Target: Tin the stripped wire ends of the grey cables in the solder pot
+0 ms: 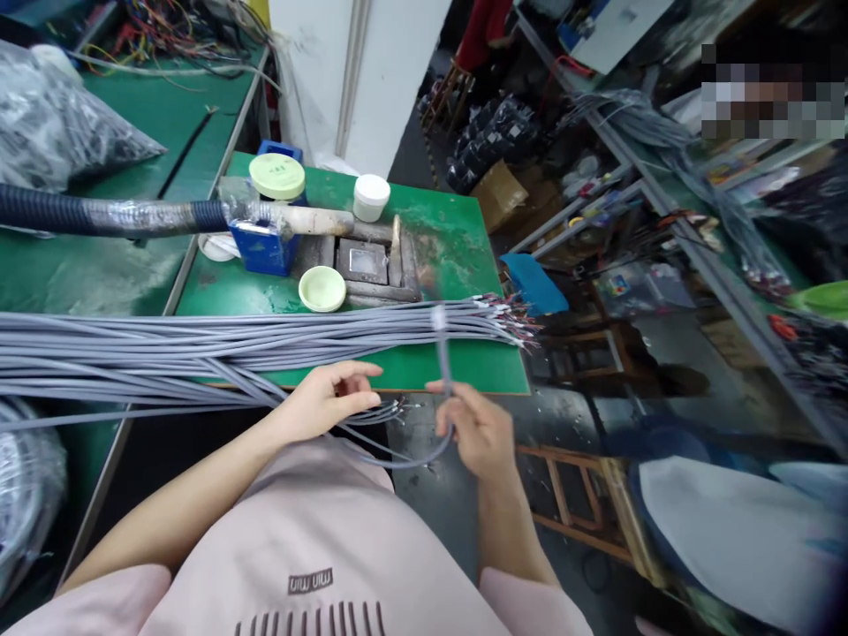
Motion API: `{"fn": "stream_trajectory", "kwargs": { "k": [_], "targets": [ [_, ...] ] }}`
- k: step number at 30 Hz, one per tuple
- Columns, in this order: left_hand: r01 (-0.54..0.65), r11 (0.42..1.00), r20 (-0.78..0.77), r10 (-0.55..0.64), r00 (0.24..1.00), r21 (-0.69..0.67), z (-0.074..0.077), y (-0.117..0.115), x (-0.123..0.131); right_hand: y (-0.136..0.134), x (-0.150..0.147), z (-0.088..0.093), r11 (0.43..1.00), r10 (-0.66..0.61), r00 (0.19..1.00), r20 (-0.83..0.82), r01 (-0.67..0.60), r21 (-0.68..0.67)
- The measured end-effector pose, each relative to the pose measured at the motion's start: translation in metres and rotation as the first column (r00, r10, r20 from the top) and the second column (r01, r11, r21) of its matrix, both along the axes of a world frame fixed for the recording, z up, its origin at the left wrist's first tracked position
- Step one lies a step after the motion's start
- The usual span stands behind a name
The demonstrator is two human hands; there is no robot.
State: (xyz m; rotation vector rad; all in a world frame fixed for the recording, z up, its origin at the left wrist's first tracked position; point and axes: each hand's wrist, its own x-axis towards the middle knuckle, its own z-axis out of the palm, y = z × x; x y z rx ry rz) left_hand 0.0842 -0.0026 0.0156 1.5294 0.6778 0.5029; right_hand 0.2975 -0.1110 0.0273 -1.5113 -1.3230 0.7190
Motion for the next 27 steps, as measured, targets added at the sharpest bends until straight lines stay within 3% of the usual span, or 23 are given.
{"fn": "stream_trajectory", "kwargs": {
  "k": [3, 8, 10, 14, 17, 23, 27],
  "targets": [
    [-0.168, 0.954, 0.167, 0.214, 0.963, -0.249, 0.004, 0.003, 0.0, -0.001, -0.018, -0.009, 0.951, 0.276, 0.957, 0.086, -0.259, -0.168],
    [-0.281, 0.874, 0.174, 0.372, 0.912, -0.397, 0.006, 0.001, 0.002, 0.007, -0.028, -0.017, 0.845, 0.48, 0.877, 0.002, -0.461, -0.271],
    [-0.291, 0.88, 0.171, 0.374, 0.911, -0.376, 0.002, -0.002, 0.005, 0.011, -0.031, -0.017, 0.85, 0.474, 0.88, 0.021, -0.452, -0.272],
    [-0.249, 0.904, 0.185, 0.326, 0.927, -0.346, -0.005, -0.006, 0.012, 0.021, -0.043, -0.017, 0.941, 0.291, 0.955, 0.066, -0.273, -0.202],
    [-0.227, 0.897, 0.217, 0.324, 0.921, -0.379, -0.006, -0.005, 0.013, 0.027, -0.051, -0.017, 0.95, 0.257, 0.966, 0.013, -0.25, -0.189],
    [-0.382, 0.768, 0.237, 0.555, 0.798, -0.514, -0.008, 0.005, 0.002, 0.032, -0.053, -0.014, 0.948, 0.228, 0.967, -0.111, -0.246, -0.2],
    [-0.405, 0.724, 0.252, 0.613, 0.749, -0.558, -0.008, 0.012, -0.001, 0.033, -0.053, -0.015, 0.946, 0.236, 0.961, -0.144, -0.261, -0.194]
  ]
}}
